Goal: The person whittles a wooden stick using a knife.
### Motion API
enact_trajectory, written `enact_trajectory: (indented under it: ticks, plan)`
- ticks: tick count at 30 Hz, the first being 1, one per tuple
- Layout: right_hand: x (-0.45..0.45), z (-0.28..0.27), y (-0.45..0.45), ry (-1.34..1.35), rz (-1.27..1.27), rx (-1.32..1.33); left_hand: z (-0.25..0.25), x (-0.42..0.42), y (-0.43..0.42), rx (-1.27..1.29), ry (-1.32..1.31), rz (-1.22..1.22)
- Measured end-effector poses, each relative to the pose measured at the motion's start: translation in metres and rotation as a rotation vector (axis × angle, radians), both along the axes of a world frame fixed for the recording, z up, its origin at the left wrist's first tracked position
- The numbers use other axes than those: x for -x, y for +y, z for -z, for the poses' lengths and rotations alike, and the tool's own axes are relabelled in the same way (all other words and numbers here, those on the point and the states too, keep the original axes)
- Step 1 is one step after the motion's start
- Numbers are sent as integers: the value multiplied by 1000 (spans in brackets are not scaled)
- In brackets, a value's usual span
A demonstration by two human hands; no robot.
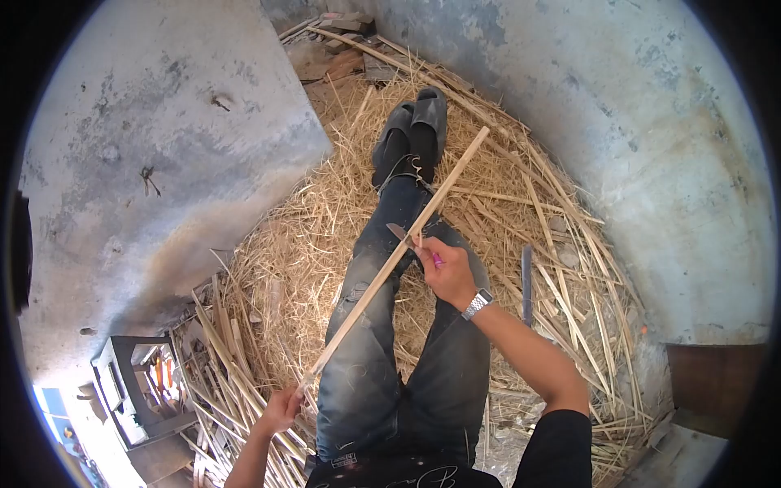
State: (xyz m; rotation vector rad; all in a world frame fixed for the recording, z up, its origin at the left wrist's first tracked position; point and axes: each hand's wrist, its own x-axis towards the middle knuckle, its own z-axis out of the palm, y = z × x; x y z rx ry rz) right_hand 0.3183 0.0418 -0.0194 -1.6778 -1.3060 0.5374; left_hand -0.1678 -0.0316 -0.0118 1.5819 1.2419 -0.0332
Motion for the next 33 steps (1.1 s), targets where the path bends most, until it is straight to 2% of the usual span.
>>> enact_trajectory:
  ticks: [3,7,8,10,12,13,16,18,19,21,22,25,27,31,33]
  plan:
    - [-26,13,19,-145,114,-129,8,6,-3,0,9,1]
    - [-84,8,60,-48,365,-85,-1,1,4,-27,-19,-3]
    - [-83,12,58,-50,365,-86,-1,0,5,-28,-21,-3]
    - [-57,4,52,-174,139,-112,1,-1,9,12,-35,14]
    - [-11,6,28,-128,-29,-121,7,2,10,83,-31,0]
    - [9,3,16,-8,42,-6,9,5,10,154,-23,-9]
    - [8,5,15,-18,-20,-126,10,20,5,247,-148,-84]
    - [-12,0,27,-198,68,-119,8,17,4,304,-139,-109]
    - [-30,1,39,-202,69,-124,8,13,7,355,-137,-133]
    - [-62,3,61,-176,352,-111,12,14,7,314,-134,-109]
    - [-64,4,60,-178,356,-112,14,15,6,285,-125,-90]
    - [-56,5,54,-186,335,-53,20,13,4,278,-133,-93]
    - [-27,12,34,-294,54,-154,29,16,2,275,-158,-90]
    - [-42,12,41,-246,14,-167,23,18,2,298,-165,-84]
    - [-76,19,62,-196,347,-79,21,19,3,296,-150,-86]
